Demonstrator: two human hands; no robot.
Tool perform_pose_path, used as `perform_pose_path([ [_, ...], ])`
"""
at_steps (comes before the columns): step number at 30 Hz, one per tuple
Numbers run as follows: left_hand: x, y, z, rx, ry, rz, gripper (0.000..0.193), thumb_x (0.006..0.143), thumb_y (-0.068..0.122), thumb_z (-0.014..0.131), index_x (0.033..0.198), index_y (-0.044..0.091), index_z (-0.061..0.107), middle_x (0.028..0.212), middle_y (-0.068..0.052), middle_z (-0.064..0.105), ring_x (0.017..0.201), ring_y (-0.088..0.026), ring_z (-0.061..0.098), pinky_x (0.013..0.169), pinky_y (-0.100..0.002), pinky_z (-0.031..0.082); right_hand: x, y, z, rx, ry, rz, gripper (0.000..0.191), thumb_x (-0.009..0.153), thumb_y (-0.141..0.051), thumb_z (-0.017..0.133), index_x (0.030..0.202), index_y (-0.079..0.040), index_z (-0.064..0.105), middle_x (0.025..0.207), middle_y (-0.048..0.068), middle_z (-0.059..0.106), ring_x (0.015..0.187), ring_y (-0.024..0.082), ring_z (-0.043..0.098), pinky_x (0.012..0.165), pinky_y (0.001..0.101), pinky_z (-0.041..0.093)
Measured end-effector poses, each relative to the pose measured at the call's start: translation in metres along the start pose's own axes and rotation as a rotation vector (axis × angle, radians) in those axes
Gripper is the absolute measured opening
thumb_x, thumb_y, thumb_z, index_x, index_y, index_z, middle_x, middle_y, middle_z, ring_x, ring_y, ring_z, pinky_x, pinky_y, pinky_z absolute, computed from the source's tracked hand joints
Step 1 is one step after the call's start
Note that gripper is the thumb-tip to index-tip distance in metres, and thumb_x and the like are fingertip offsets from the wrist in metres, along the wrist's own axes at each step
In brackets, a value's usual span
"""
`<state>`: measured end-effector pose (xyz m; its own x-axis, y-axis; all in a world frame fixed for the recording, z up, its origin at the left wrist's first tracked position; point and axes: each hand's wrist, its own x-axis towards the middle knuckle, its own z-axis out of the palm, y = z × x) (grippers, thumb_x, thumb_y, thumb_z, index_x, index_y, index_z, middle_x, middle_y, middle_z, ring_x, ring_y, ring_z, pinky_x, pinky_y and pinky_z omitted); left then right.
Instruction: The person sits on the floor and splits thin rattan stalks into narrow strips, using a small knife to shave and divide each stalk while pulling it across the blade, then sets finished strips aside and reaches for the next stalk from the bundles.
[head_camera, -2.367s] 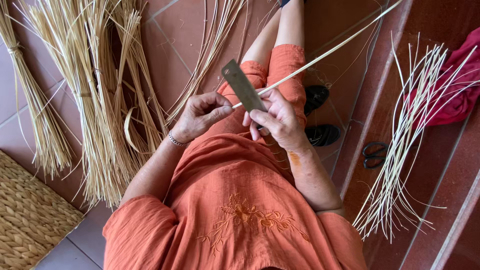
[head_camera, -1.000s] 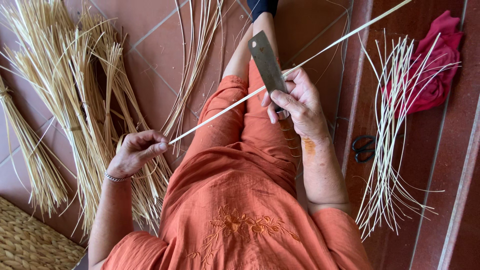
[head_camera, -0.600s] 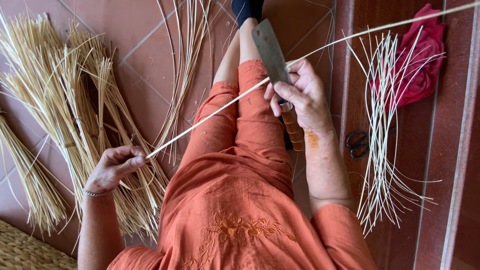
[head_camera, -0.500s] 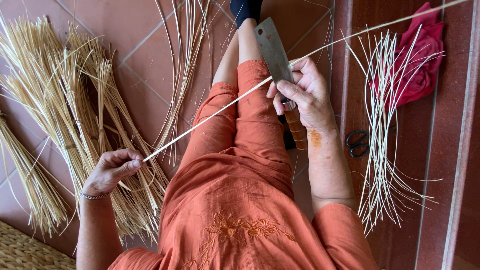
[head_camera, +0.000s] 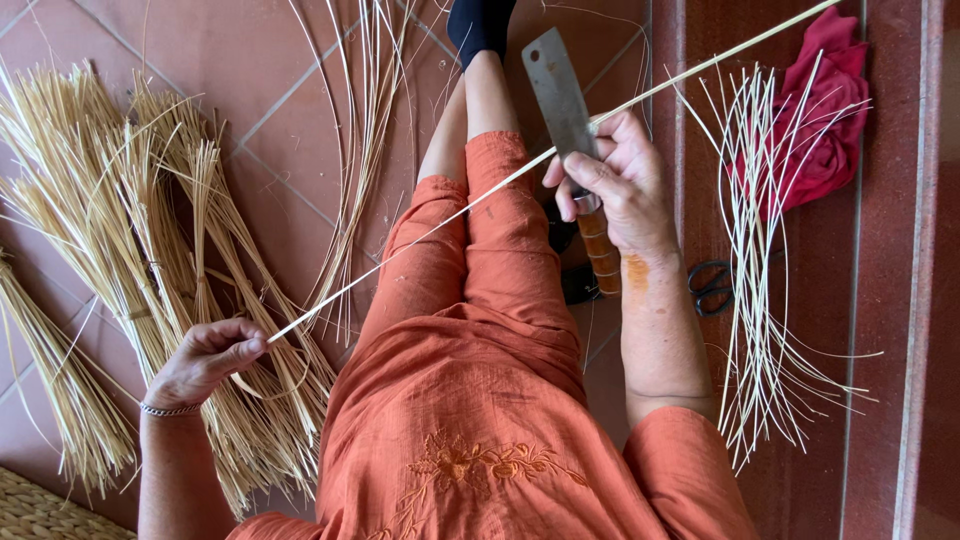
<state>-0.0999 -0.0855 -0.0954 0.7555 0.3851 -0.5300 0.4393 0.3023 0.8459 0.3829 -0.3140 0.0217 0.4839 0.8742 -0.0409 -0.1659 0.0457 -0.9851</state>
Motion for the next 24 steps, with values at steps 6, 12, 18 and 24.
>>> perform_pose_path([
  [6,-0.010,-0.006,-0.010,0.055,0.092,-0.164,0.016,0.087,0.024,0.074,0.094,0.010,0.079,0.075,-0.001,0.070,0.067,-0.012,0.058,0.061,-0.032,0.051,-0.003,-0.005,-0.009,0.077,-0.008,-0.029,0.027,0.105,-0.008,0.066,0.122,-0.004,0.046,0.095,0.018,0.070,0.066,0.017,0.064,0.055,0.0281,0.052],
  [12,-0.023,-0.013,-0.034,0.090,0.180,-0.238,0.020,0.085,0.024,0.074,0.100,0.012,0.079,0.086,-0.002,0.077,0.084,-0.014,0.068,0.082,-0.037,0.057,-0.006,-0.011,-0.014,0.126,0.001,-0.047,0.027,0.105,-0.007,0.067,0.122,-0.005,0.046,0.095,0.018,0.070,0.065,0.018,0.064,0.056,0.0288,0.052],
  [18,-0.018,0.007,-0.032,0.596,0.252,-0.319,0.033,0.090,0.032,0.076,0.117,0.016,0.079,0.120,-0.007,0.074,0.110,-0.024,0.066,0.095,-0.046,0.054,-0.008,-0.006,0.003,0.067,-0.028,-0.043,0.026,0.105,-0.009,0.065,0.122,-0.005,0.046,0.093,0.019,0.071,0.063,0.018,0.064,0.052,0.0274,0.052],
  [24,0.041,0.078,0.069,0.759,0.329,0.518,0.049,0.093,0.028,0.075,0.134,0.002,0.064,0.133,-0.019,0.067,0.123,-0.032,0.065,0.104,-0.043,0.053,-0.010,0.010,0.035,0.143,-0.053,0.016,0.024,0.105,-0.006,0.062,0.122,-0.003,0.046,0.095,0.019,0.070,0.063,0.017,0.065,0.053,0.0251,0.051],
])
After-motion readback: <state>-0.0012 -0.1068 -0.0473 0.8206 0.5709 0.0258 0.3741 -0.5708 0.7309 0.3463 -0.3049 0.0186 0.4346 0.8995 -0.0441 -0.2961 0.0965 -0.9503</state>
